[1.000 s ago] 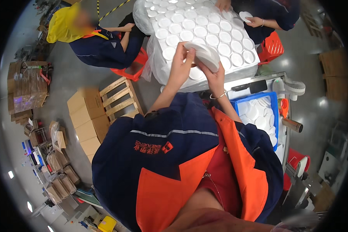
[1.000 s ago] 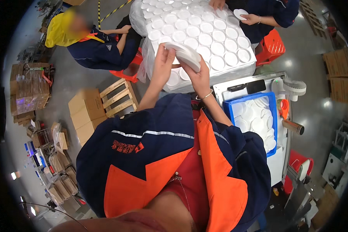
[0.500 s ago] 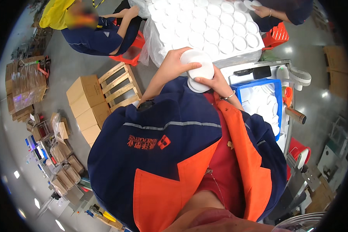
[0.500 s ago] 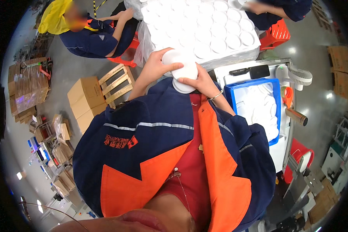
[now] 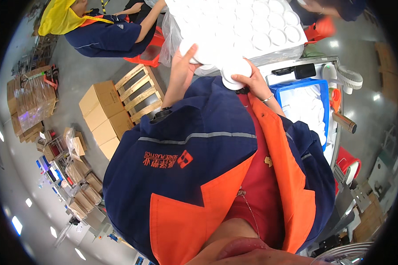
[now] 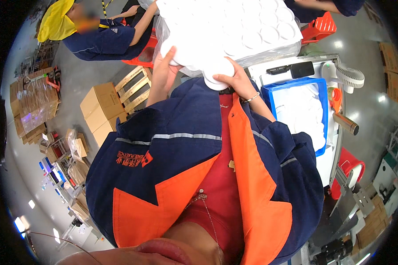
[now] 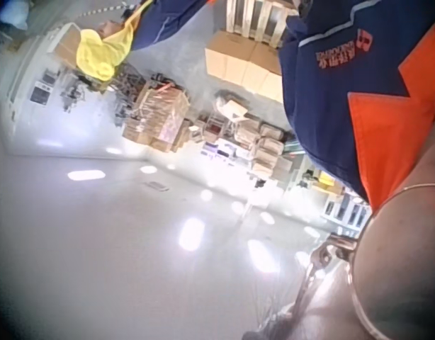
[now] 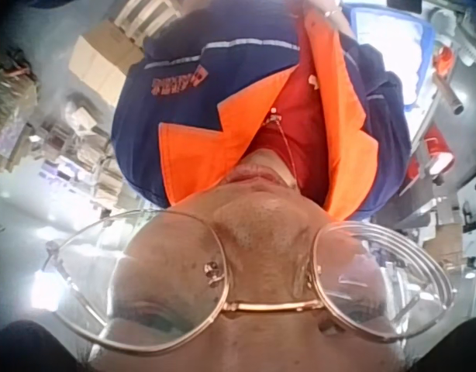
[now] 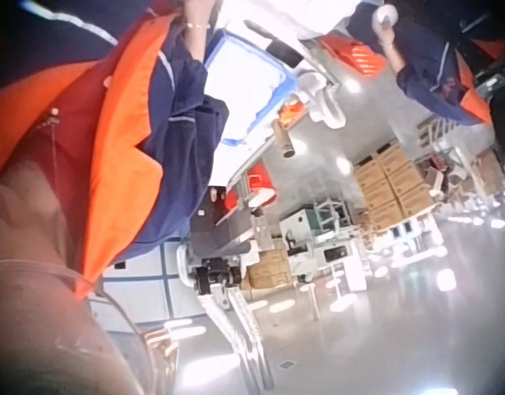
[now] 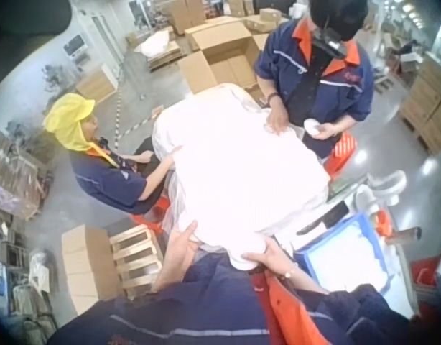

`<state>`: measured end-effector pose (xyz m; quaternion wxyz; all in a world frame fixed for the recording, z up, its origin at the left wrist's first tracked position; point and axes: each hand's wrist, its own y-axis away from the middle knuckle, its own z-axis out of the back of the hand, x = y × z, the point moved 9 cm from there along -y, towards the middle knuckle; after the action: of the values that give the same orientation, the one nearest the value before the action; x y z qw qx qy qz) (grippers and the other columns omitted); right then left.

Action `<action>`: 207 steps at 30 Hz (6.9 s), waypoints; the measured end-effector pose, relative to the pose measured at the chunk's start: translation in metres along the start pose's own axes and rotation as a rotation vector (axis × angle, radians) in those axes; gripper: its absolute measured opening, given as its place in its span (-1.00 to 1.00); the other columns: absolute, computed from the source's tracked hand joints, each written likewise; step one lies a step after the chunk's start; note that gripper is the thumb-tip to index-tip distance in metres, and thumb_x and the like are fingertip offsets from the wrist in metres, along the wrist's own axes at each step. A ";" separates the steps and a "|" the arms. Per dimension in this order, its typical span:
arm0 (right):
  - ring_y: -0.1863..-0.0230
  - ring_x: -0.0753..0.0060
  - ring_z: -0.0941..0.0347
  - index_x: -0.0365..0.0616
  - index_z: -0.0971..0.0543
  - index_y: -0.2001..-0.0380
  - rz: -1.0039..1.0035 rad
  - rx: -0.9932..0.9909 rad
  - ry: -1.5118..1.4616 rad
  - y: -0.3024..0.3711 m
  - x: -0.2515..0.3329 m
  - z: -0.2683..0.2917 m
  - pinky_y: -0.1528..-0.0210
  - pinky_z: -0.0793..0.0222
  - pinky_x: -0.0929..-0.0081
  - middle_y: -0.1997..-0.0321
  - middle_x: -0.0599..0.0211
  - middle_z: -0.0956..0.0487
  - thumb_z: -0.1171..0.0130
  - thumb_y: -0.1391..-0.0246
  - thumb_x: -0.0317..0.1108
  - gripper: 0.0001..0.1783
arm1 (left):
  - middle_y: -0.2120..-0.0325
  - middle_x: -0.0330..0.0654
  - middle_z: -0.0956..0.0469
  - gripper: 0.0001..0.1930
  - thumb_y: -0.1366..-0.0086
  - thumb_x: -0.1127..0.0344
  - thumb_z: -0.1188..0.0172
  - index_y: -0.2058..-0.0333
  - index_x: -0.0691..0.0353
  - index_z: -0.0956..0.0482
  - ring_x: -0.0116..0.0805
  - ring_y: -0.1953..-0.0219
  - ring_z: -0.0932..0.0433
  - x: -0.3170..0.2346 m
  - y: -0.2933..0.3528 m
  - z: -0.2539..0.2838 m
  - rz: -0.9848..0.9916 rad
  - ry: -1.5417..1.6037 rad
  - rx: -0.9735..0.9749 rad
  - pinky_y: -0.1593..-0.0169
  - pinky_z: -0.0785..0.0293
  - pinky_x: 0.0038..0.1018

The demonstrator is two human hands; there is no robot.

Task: Manually assembling or inspecting white circular plastic components at a factory table.

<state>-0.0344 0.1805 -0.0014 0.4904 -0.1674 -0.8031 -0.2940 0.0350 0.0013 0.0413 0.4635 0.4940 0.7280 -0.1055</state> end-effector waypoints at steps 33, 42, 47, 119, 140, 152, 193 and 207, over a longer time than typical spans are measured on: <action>-0.03 0.51 -0.34 -0.23 -0.33 -0.02 -0.290 0.212 0.147 -0.009 -0.023 -0.027 -0.07 -0.28 0.57 0.04 0.29 -0.43 -0.41 0.17 -0.32 -0.33 | 0.36 -0.14 -0.43 -0.80 -0.13 0.29 -0.24 0.33 0.28 -0.52 -0.22 0.21 -0.46 0.011 0.032 -0.057 -0.412 -1.002 0.288 0.11 -0.38 -0.39; -0.07 0.44 -0.35 -0.14 -0.29 -0.11 -0.310 0.431 -0.151 -0.016 -0.020 -0.050 -0.08 -0.32 0.50 0.02 0.30 -0.43 -0.38 0.19 -0.44 -0.26 | 0.51 -0.19 -0.42 -0.81 -0.18 0.28 -0.21 0.36 0.30 -0.57 -0.34 0.48 -0.42 -0.015 0.026 -0.069 -0.534 -1.207 0.430 0.39 -0.34 -0.45; -0.05 0.44 -0.37 -0.23 -0.34 -0.10 -0.317 0.366 -0.087 -0.027 -0.033 -0.051 -0.11 -0.30 0.48 0.01 0.28 -0.46 -0.36 0.20 -0.47 -0.29 | 0.60 -0.23 -0.54 -0.82 -0.23 0.29 -0.19 0.34 0.31 -0.56 -0.54 0.55 -0.43 0.002 -0.006 -0.006 -0.014 -0.934 0.201 0.44 -0.35 -0.57; 0.19 0.32 -0.54 -0.26 -0.29 -0.13 -0.222 -0.052 -0.202 -0.030 -0.012 0.019 0.42 -0.65 0.47 0.10 0.08 -0.46 -0.25 0.08 -0.45 -0.34 | 0.62 -0.21 -0.56 -0.74 -0.21 0.20 -0.23 0.37 0.35 -0.58 -0.51 0.59 -0.51 0.016 -0.171 0.061 -0.193 -0.986 -0.093 0.55 -0.44 -0.60; 0.21 0.34 -0.53 -0.25 -0.26 -0.15 -0.245 -0.110 -0.233 -0.035 -0.013 0.023 0.40 -0.66 0.44 0.07 0.11 -0.45 -0.19 0.04 -0.48 -0.36 | -0.15 0.24 -0.19 -0.50 -0.28 0.04 0.01 -0.08 0.25 -0.36 0.04 -0.15 -0.25 0.090 -0.154 0.009 -0.435 -1.871 -0.033 -0.15 -0.09 0.00; 0.21 0.32 -0.55 -0.24 -0.25 -0.16 -0.259 -0.132 -0.239 -0.038 -0.016 0.019 0.40 -0.66 0.44 0.06 0.09 -0.45 -0.16 0.03 -0.47 -0.37 | 0.08 0.18 -0.40 -0.50 -0.22 0.04 -0.04 0.05 0.37 -0.45 0.06 -0.01 -0.38 0.091 -0.139 0.005 -0.410 -1.904 0.066 -0.17 -0.08 0.01; 0.13 0.26 -0.54 -0.37 -0.24 -0.10 -0.057 -0.558 -0.559 -0.054 -0.082 -0.132 0.33 -0.63 0.42 0.05 0.03 -0.50 -0.11 0.04 -0.41 -0.39 | 0.48 -0.20 -0.62 -0.68 -0.11 0.00 -0.23 0.36 0.15 -0.57 -0.16 0.35 -0.58 -0.057 -0.253 0.107 -0.549 -1.486 0.254 0.25 -0.41 -0.25; 0.04 0.24 -0.49 -0.35 -0.24 -0.12 0.069 -0.740 -0.703 -0.039 -0.110 -0.135 0.28 -0.60 0.32 -0.05 0.04 -0.45 -0.09 0.01 -0.39 -0.40 | -0.11 0.03 -0.32 -0.47 -0.25 0.04 -0.03 -0.11 0.21 -0.35 -0.08 -0.14 -0.30 0.014 -0.185 0.073 -0.926 -1.857 0.678 -0.11 -0.20 -0.03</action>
<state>0.0882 0.0668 -0.0643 0.1080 -0.4449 -0.7557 -0.4684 -0.0756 -0.1245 -0.0657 0.5875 0.0018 0.1429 -0.7965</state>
